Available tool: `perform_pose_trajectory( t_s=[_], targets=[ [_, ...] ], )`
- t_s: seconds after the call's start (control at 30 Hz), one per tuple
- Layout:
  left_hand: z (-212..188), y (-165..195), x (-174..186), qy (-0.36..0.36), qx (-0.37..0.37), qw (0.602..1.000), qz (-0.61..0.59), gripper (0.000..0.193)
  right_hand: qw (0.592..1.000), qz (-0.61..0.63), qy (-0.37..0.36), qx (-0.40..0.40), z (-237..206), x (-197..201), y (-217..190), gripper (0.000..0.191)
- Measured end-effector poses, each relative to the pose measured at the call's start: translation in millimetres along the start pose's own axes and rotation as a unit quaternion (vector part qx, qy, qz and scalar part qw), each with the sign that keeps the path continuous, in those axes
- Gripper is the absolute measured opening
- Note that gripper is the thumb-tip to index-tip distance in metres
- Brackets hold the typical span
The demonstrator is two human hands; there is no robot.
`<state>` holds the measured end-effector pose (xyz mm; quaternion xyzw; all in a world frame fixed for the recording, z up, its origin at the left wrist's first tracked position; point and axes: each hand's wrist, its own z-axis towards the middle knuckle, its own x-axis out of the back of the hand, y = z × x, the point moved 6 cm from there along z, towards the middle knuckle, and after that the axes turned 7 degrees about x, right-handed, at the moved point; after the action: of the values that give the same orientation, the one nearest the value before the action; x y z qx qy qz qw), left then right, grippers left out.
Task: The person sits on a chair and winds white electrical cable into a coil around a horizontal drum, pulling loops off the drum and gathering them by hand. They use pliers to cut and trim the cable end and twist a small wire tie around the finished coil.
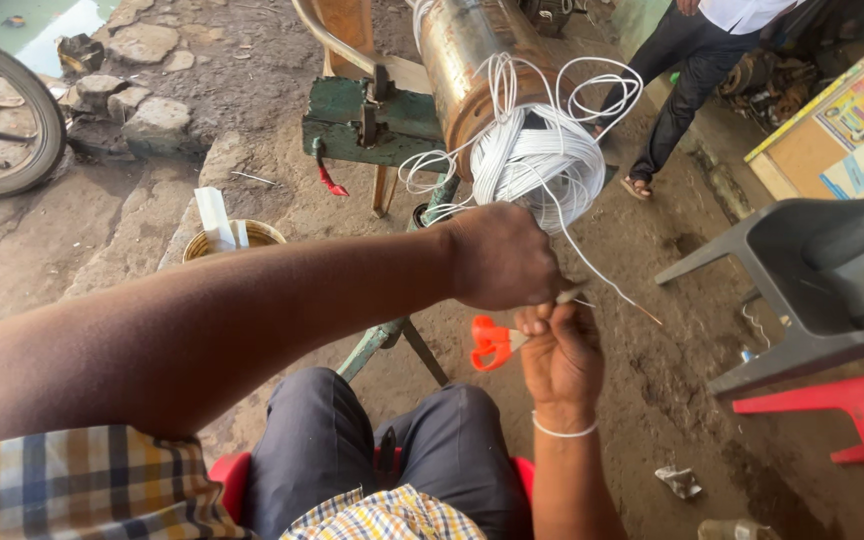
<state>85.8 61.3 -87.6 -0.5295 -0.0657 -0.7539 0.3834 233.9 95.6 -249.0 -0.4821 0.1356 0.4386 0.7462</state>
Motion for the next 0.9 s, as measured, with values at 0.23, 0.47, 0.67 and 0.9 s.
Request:
perform_pose_trajectory(
  t_s=[0.23,0.47,0.67,0.9],
  targets=[
    [-13,-3,10,0.024,-0.023,0.999,0.025,0.013,0.991,-0.043,0.114,0.05,-1,72,-62,0.029],
    [-22,0,13,0.089,-0.067,0.994,0.012,0.009,0.985,-0.145,0.093,0.026,-11,12,11,0.053],
    [-23,3,14,0.074,-0.077,0.992,0.068,0.01,0.998,-0.055,0.001,-0.013,-7,-22,-10,0.041],
    [-38,27,40,0.194,-0.018,0.979,0.055,0.011,0.98,-0.178,0.079,-0.041,-20,-6,-37,0.016]
  ],
)
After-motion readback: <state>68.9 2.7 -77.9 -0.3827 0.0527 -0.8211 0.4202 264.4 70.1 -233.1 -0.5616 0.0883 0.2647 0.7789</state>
